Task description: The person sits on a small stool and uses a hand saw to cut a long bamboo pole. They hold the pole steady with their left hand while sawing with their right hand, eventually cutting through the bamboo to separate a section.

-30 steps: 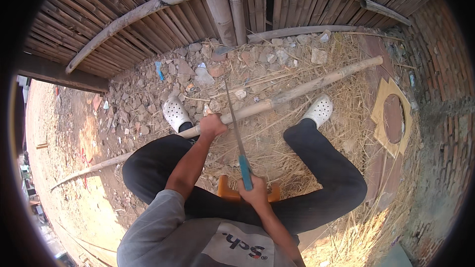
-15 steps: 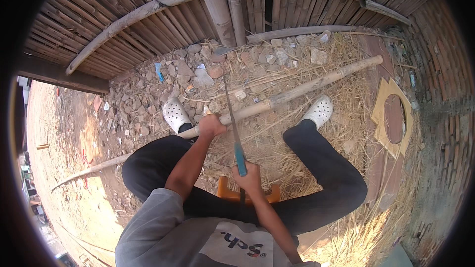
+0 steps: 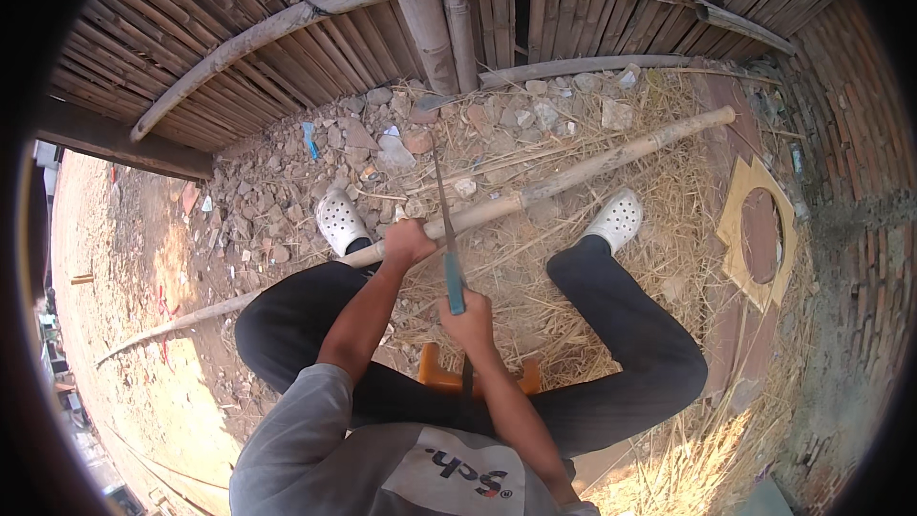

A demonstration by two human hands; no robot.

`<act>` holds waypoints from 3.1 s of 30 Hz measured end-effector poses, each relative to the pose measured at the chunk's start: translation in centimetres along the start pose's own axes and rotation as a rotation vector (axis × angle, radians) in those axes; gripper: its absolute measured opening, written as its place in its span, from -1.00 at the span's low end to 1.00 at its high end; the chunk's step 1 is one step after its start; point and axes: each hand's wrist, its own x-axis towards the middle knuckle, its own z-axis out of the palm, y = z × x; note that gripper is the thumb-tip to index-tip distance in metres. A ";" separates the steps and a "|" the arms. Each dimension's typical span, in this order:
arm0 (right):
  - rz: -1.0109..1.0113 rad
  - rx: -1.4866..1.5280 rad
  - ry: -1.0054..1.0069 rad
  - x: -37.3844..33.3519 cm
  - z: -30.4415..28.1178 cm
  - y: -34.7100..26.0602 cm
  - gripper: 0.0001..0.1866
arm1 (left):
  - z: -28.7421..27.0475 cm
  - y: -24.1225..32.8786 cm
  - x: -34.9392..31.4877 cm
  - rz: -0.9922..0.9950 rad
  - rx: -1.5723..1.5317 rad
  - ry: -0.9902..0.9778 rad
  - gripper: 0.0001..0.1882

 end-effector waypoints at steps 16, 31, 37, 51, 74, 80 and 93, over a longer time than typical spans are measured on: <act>-0.048 -0.056 -0.008 -6.6 -2.0 0.6 -0.84 | -1.3 -1.0 2.1 -0.044 0.007 -0.042 -0.57; -0.063 -0.066 0.000 -0.4 -0.4 1.9 -0.78 | -1.3 -0.6 1.3 0.014 -0.029 -0.019 -0.56; -0.004 -0.064 -0.038 -11.8 -5.6 -0.2 -0.82 | -0.2 -1.3 0.7 -0.002 -0.020 0.016 -0.57; -0.057 -0.049 -0.038 -12.7 -7.0 -0.7 -0.79 | -1.6 -1.0 1.5 0.008 -0.059 -0.047 -0.58; -0.051 0.013 -0.236 2.4 -2.1 -7.6 -0.83 | 1.0 -0.9 -2.1 0.049 -0.098 0.148 -0.64; 0.160 0.167 -0.240 1.4 -3.3 -5.8 -0.83 | 2.0 -0.7 -2.4 0.043 -0.135 0.163 -0.67; 0.010 0.092 -0.358 2.9 -3.6 -7.2 -0.86 | 0.8 -1.0 -2.5 0.094 -0.121 0.134 -0.62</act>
